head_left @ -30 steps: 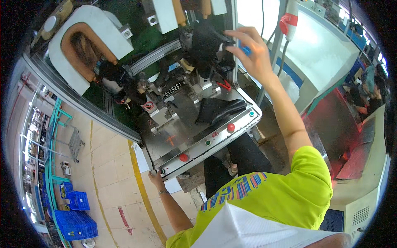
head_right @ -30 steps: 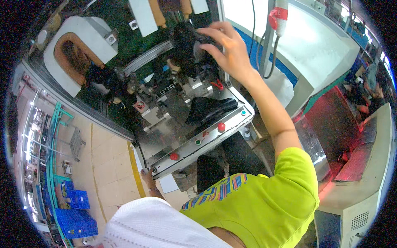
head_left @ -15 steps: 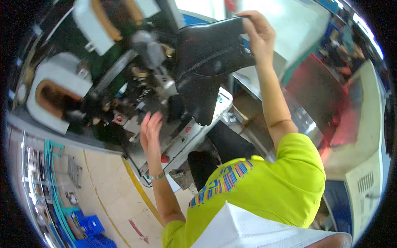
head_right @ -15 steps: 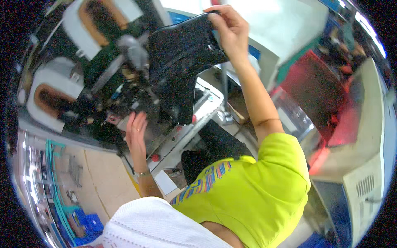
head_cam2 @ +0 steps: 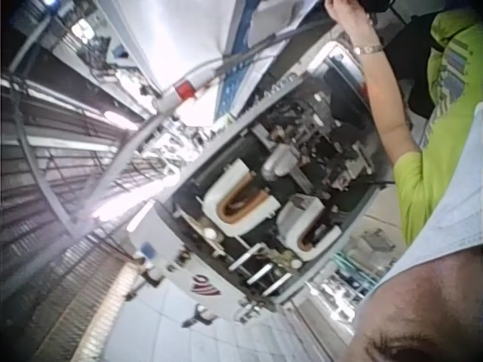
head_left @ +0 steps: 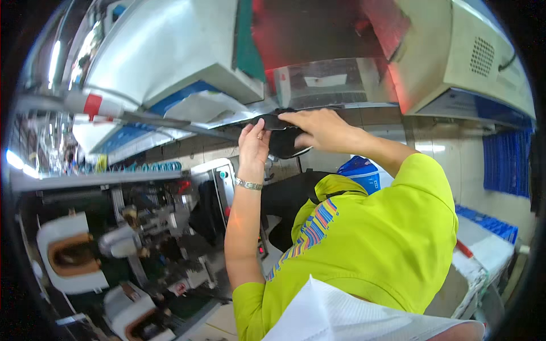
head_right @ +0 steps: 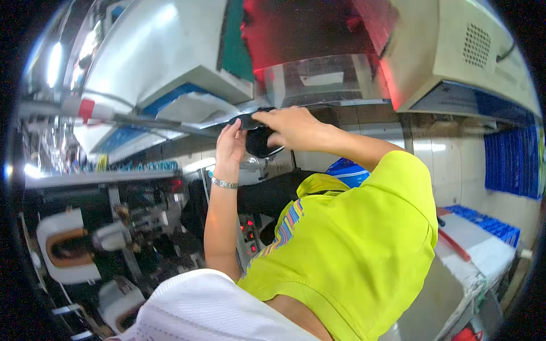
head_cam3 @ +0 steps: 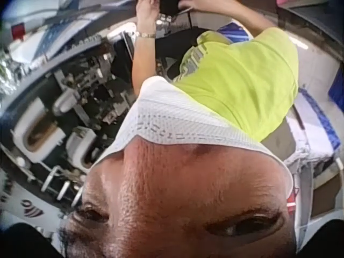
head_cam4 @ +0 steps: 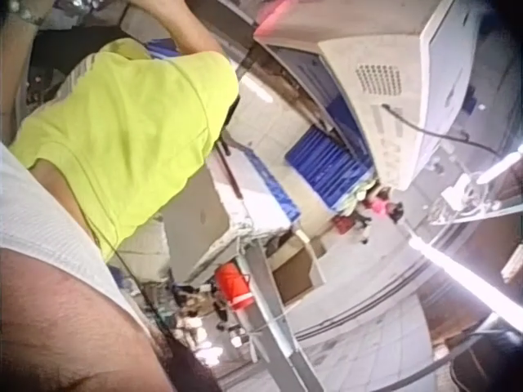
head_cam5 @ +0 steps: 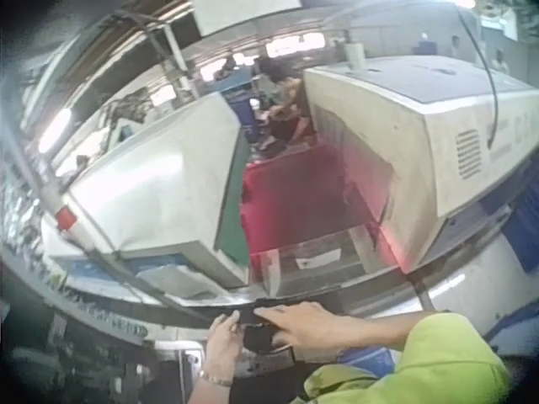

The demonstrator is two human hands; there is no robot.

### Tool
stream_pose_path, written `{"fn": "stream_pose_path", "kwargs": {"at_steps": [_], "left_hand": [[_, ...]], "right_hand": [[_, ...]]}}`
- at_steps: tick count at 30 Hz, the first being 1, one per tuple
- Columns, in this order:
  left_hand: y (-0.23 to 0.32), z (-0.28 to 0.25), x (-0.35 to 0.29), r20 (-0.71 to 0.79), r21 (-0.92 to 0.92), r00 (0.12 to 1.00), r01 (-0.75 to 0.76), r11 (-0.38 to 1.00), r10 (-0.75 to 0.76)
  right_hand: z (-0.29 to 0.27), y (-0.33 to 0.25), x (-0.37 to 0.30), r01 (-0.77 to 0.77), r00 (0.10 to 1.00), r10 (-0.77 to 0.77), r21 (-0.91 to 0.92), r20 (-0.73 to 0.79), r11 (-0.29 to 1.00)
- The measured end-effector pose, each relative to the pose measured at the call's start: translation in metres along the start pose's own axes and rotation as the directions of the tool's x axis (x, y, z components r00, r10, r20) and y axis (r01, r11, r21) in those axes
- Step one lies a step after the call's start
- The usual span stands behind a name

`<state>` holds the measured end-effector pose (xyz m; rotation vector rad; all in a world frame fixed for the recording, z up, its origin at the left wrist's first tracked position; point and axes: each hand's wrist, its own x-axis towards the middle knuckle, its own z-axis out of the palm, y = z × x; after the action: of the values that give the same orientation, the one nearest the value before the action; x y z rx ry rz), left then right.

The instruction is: Using factory machinery to shape and process shoe components during manufacturing.

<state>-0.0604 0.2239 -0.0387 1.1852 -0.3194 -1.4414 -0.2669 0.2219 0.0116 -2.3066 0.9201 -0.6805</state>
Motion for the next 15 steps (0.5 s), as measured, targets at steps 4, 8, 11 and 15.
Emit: {"fn": "stream_pose_path", "kwargs": {"at_steps": [4,8,11,15], "left_hand": [[0.010,0.045,0.018,0.121,0.566,0.986,0.026,0.824,-0.114],[0.081,0.048,0.053,0.621,0.769,0.517,-0.548,-0.330,0.589],[0.107,0.061,0.099,0.633,0.774,0.527,-0.427,-0.467,0.567],[0.137,0.031,0.168,0.644,0.735,0.591,-0.300,-0.608,0.486]], "right_hand": [[-0.020,0.061,0.005,-0.283,0.946,0.264,-0.083,-0.187,0.956],[-0.057,0.128,0.051,-0.375,0.926,0.370,-0.285,-0.073,0.882],[-0.070,0.192,0.091,-0.450,0.893,0.429,-0.295,-0.136,0.843],[-0.074,0.239,0.218,-0.410,0.893,0.314,-0.294,-0.323,0.864]]}}
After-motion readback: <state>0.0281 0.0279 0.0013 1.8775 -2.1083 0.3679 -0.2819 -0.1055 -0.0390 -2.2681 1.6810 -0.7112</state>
